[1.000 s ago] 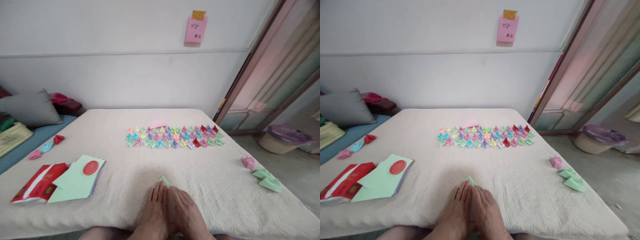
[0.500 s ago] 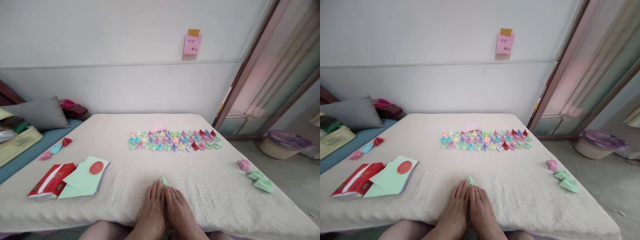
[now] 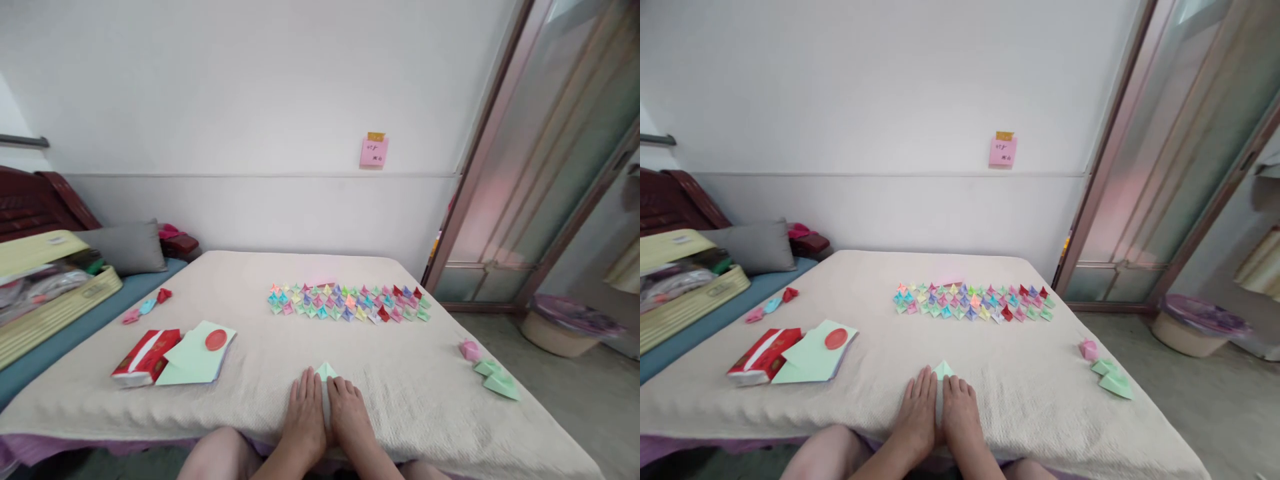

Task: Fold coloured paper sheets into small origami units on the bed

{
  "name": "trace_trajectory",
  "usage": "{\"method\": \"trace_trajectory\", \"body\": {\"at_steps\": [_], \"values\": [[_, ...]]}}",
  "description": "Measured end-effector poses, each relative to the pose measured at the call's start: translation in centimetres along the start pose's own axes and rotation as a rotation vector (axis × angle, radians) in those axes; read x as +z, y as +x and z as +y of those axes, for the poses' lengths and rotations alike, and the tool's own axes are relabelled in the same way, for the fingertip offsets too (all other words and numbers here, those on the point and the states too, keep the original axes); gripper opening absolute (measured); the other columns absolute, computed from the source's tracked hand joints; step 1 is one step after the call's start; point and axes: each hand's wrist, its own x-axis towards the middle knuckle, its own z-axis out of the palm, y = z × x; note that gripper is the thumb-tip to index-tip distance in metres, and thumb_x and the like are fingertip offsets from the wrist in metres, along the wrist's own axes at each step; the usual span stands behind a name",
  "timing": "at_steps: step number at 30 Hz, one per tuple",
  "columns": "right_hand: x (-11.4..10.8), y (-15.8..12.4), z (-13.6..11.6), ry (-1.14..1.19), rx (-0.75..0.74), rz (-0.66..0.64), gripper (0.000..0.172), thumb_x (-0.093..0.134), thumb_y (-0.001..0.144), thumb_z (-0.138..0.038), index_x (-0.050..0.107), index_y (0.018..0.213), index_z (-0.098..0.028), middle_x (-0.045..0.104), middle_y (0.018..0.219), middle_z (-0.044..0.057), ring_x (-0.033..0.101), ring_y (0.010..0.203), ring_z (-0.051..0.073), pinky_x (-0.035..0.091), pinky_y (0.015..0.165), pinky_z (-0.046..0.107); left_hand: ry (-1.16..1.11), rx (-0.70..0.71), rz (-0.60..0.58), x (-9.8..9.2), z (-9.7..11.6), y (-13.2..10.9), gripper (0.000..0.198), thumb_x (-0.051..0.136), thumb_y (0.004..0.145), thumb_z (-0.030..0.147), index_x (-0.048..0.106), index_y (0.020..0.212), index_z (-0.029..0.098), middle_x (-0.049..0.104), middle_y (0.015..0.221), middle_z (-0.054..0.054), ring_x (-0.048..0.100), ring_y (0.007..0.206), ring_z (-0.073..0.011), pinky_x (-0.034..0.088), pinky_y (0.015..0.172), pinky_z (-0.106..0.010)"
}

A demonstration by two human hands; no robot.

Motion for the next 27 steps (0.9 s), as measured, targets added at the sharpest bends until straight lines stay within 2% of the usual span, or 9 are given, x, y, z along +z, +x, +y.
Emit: {"method": "trace_trajectory", "body": {"at_steps": [4, 11, 14, 17, 20, 27], "values": [[-0.6, 0.4, -0.5, -0.042, 0.014, -0.024, 0.039, 0.05, 0.081, -0.004, 0.057, 0.118, -0.016, 0.064, 0.103, 0.014, 0.06, 0.09, 0.028, 0.045, 0.073, 0.04, -0.044, 0.028, -0.023, -0.3, 0.0, -0.1, 0.076, 0.039, 0.079, 0.032, 0.016, 0.146, 0.005, 0.011, 0.154, -0.018, 0.005, 0.141, -0.0301, 0.009, 0.112, -0.051], [-1.7, 1.3, -1.8, -0.12, -0.037, -0.105, 0.03, 0.045, 0.085, -0.003, 0.062, 0.107, -0.014, 0.063, 0.101, 0.015, 0.059, 0.09, 0.028, 0.045, 0.072, 0.042, -0.175, 0.047, -0.045, -1.2, -0.3, -0.2, 0.081, 0.046, 0.076, 0.035, 0.016, 0.147, 0.008, 0.013, 0.155, -0.016, 0.0, 0.141, -0.0297, 0.003, 0.112, -0.053], [-1.6, 1.9, -2.3, -0.165, -0.087, -0.184, 0.023, 0.05, 0.087, -0.007, 0.062, 0.106, -0.014, 0.064, 0.099, 0.011, 0.06, 0.093, 0.025, 0.048, 0.077, 0.041, -0.29, 0.09, -0.072, -2.2, -1.6, 0.0, 0.097, 0.062, 0.062, 0.04, 0.022, 0.146, 0.009, 0.017, 0.153, -0.016, 0.009, 0.141, -0.0297, 0.01, 0.113, -0.047], [-1.0, 3.3, -2.6, -0.199, -0.152, -0.3, 0.021, 0.056, 0.09, -0.023, 0.059, 0.109, -0.015, 0.063, 0.105, 0.006, 0.062, 0.093, 0.02, 0.051, 0.079, 0.04, -0.417, 0.078, -0.077, -3.1, -2.9, 0.6, 0.106, 0.072, 0.05, 0.03, 0.027, 0.144, 0.009, 0.029, 0.15, -0.017, 0.026, 0.137, -0.0286, 0.022, 0.111, -0.039], [-0.3, 4.8, -2.9, -0.201, -0.233, -0.411, 0.026, 0.057, 0.09, -0.03, 0.058, 0.112, -0.016, 0.062, 0.11, 0.006, 0.063, 0.091, 0.019, 0.053, 0.077, 0.039, -0.552, 0.047, -0.048, -3.5, -3.3, 1.0, 0.103, 0.069, 0.049, 0.016, 0.028, 0.144, 0.012, 0.04, 0.145, -0.012, 0.039, 0.131, -0.0247, 0.03, 0.108, -0.034], [0.0, 5.0, -2.3, -0.225, -0.345, -0.489, 0.024, 0.057, 0.09, -0.028, 0.059, 0.11, -0.015, 0.062, 0.111, 0.006, 0.062, 0.096, 0.02, 0.052, 0.081, 0.042, -0.874, -0.002, -0.015, -2.6, -3.7, 1.5, 0.103, 0.057, 0.044, 0.004, 0.031, 0.143, 0.013, 0.047, 0.141, -0.007, 0.044, 0.127, -0.0255, 0.032, 0.107, -0.033]]}}
